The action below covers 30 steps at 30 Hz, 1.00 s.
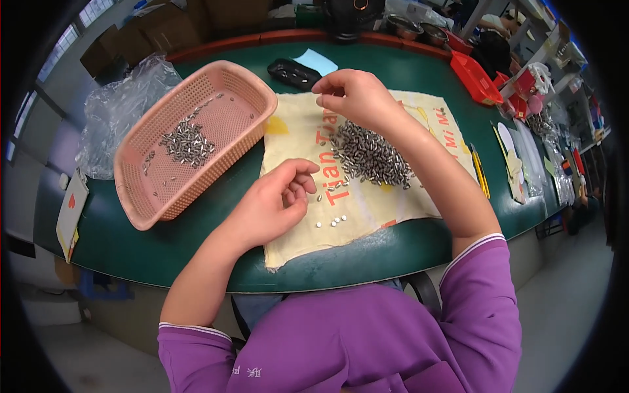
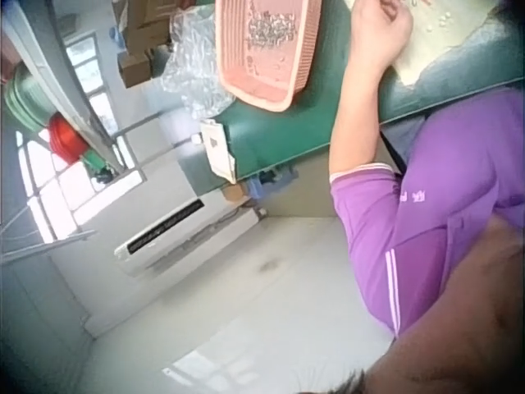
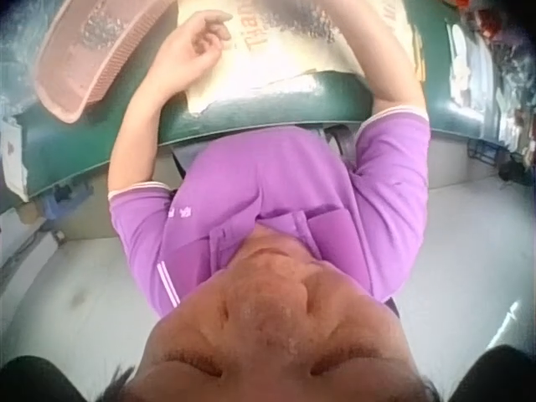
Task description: Sorting and inspecting small metal rivets or pins on a workbench and placing them into a pink basket.
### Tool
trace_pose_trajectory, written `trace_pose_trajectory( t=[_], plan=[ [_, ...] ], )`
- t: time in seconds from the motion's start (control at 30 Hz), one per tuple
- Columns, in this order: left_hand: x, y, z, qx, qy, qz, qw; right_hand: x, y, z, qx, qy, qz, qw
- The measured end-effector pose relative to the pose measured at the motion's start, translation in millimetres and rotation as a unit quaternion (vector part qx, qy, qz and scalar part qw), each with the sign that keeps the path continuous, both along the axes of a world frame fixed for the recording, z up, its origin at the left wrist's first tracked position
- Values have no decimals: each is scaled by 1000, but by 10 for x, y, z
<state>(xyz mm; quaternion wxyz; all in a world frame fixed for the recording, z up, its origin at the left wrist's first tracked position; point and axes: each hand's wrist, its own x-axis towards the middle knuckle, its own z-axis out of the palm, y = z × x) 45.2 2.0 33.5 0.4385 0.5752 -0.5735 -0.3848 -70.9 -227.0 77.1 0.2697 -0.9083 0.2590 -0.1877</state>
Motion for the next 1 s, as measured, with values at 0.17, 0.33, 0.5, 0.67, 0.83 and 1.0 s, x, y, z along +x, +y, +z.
trace_pose_trajectory(
  t=[0.17,0.33,0.5,0.67,0.83,1.0],
  plan=[
    [-46,61,144,61,-39,-61,996,-799,743,6,129,89,150,976],
    [-151,88,19,44,-115,-92,988,-1059,1024,-237,85,79,185,976],
    [-236,64,-74,35,-143,-79,986,-1056,1080,-466,59,21,188,980],
    [-327,56,-139,47,-108,-48,992,-1055,1085,-543,51,-11,186,981],
    [-364,44,-296,10,-122,-16,992,-1064,1049,-568,30,-29,177,983],
    [-354,47,-262,5,-134,-15,991,-1057,1056,-550,32,-27,177,983]
  ],
)
